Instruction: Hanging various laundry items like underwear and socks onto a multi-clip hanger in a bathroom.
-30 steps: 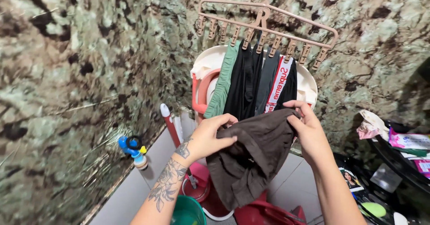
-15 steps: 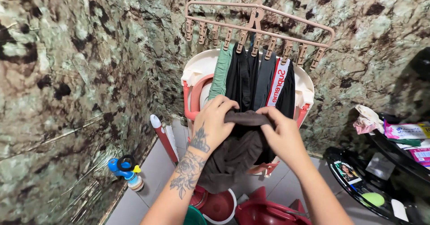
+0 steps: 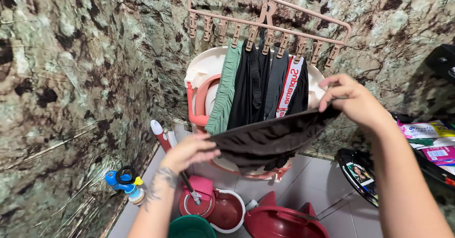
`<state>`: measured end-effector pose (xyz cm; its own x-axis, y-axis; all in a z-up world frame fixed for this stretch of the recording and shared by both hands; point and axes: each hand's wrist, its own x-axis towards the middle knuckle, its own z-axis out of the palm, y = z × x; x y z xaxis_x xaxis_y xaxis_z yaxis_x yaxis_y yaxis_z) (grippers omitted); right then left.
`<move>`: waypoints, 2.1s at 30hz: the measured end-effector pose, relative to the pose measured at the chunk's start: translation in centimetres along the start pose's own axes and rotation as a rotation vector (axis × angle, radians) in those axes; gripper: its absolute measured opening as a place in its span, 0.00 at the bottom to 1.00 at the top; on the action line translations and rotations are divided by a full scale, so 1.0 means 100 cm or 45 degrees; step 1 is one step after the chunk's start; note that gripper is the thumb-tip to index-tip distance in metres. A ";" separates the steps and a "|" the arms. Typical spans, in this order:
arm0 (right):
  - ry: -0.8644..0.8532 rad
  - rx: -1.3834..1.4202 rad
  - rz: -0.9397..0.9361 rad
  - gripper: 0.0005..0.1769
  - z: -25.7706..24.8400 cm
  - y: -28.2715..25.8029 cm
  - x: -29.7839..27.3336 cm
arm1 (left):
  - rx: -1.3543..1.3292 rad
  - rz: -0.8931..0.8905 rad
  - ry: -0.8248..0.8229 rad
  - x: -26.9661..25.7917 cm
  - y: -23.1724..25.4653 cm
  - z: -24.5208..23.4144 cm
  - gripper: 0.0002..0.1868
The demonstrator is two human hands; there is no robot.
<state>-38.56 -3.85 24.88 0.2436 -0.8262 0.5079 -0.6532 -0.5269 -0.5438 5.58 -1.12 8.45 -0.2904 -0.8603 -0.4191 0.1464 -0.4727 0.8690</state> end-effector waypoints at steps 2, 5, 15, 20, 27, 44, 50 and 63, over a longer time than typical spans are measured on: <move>-0.377 0.196 0.052 0.14 -0.009 0.009 -0.006 | -0.048 0.251 -0.053 -0.012 0.033 -0.004 0.26; -0.567 0.134 0.048 0.19 -0.011 0.005 -0.010 | 0.103 0.545 -0.026 -0.013 0.064 -0.009 0.19; -0.695 -0.109 0.133 0.39 0.019 -0.048 -0.023 | 0.871 1.127 0.835 -0.015 0.113 0.004 0.15; -0.805 -0.383 0.067 0.22 0.035 -0.066 -0.026 | 0.694 1.108 0.608 0.009 0.105 -0.007 0.16; -0.691 -0.419 -0.204 0.22 0.062 -0.050 -0.043 | 0.620 0.688 -0.044 -0.045 0.129 0.019 0.16; -0.197 1.234 -0.183 0.15 0.014 -0.106 -0.031 | 1.367 0.682 0.656 0.029 0.116 -0.034 0.17; -0.300 -0.395 -0.200 0.20 0.013 -0.112 -0.019 | 1.133 1.091 0.421 0.033 0.129 -0.029 0.16; -0.546 0.398 -0.223 0.14 0.001 -0.091 -0.026 | 1.003 0.946 0.675 0.028 0.147 -0.037 0.19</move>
<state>-33.13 3.03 28.44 0.6416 -0.6939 0.3268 -0.3492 -0.6436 -0.6811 10.45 -11.23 19.08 0.0715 -0.9317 0.3562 -0.5578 0.2587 0.7887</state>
